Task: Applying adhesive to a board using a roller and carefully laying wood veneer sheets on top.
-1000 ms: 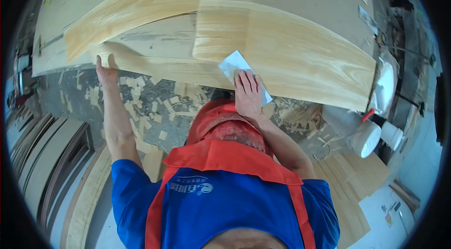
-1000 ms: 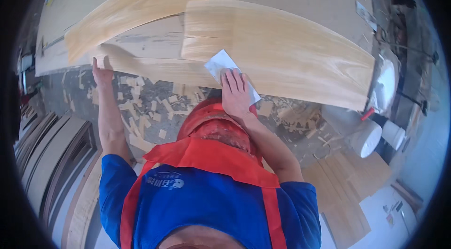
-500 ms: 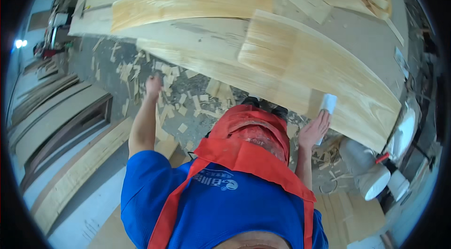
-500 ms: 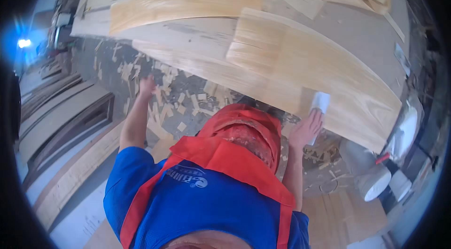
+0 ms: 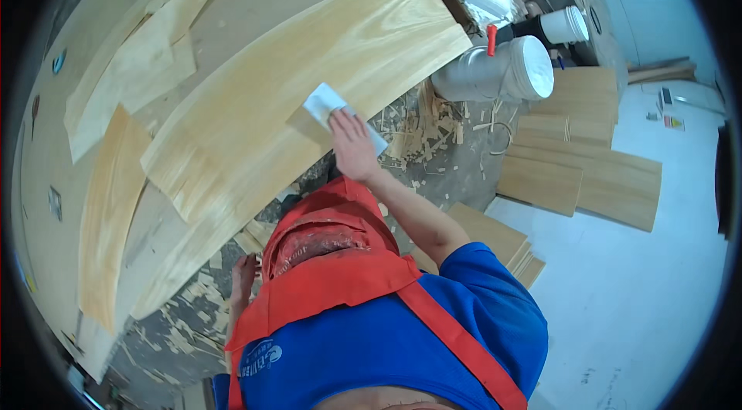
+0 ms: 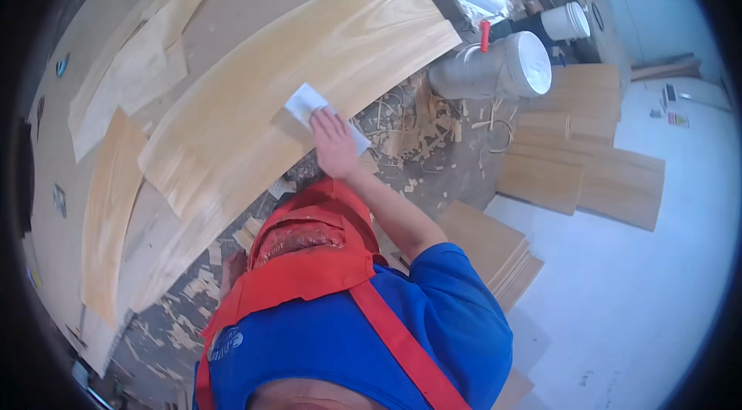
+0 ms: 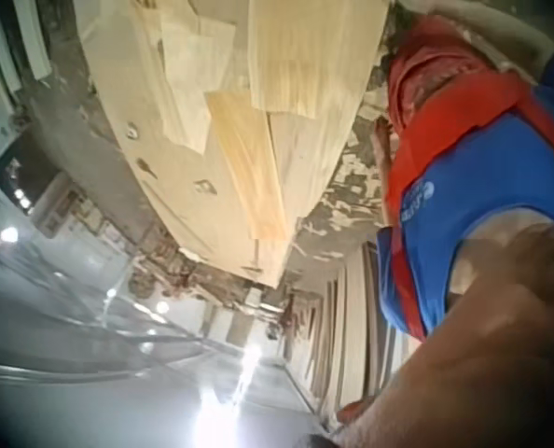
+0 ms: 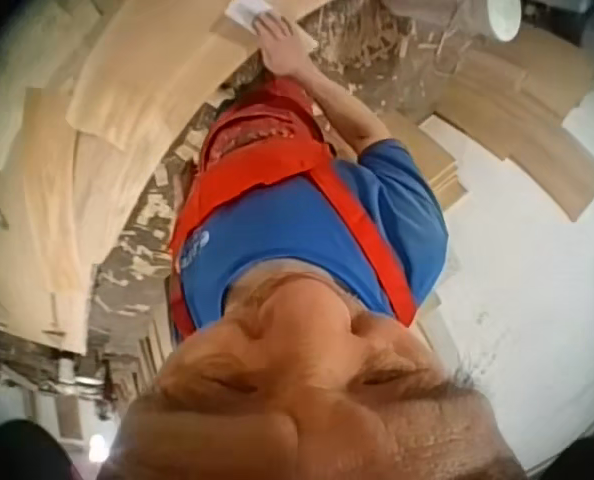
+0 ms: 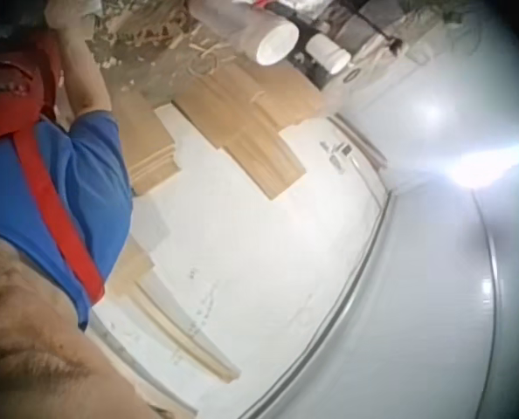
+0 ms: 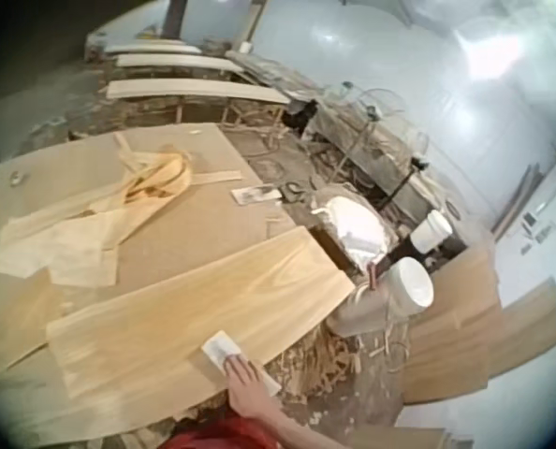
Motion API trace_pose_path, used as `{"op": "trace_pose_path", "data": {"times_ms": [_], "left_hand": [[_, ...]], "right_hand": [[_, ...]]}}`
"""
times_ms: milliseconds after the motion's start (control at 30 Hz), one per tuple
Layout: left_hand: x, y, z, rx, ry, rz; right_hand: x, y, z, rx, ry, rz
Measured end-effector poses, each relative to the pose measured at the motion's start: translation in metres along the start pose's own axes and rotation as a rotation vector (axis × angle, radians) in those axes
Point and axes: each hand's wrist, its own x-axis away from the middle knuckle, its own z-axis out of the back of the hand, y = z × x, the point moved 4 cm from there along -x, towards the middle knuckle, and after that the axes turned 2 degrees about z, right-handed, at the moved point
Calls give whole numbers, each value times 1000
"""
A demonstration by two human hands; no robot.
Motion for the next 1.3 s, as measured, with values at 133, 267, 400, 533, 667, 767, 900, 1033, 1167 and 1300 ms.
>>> {"op": "trace_pose_path", "data": {"times_ms": [133,267,400,533,667,767,900,1033,1167,1300], "left_hand": [[-9,0,-2,-480,66,108],[16,34,-42,-1510,-135,23],[17,95,-65,-1288,-75,114],[40,133,-77,-1034,15,209],[57,152,-109,-712,118,272],[54,154,-134,-479,164,291],[67,132,-153,-147,232,330],[96,28,-172,248,363,394],[224,-50,-168,320,425,455],[126,23,-220,344,404,483]], "right_hand": [[-8,114,30,40,89,-149],[-19,224,57,132,149,-254],[-28,336,84,165,214,-311],[-46,397,99,199,273,-429],[-100,358,79,215,196,-415],[-148,256,25,40,100,6],[-213,240,-1,-50,-16,134],[-251,371,24,274,273,-78],[-252,403,31,344,172,-247],[-251,246,-16,184,69,-113]]}}
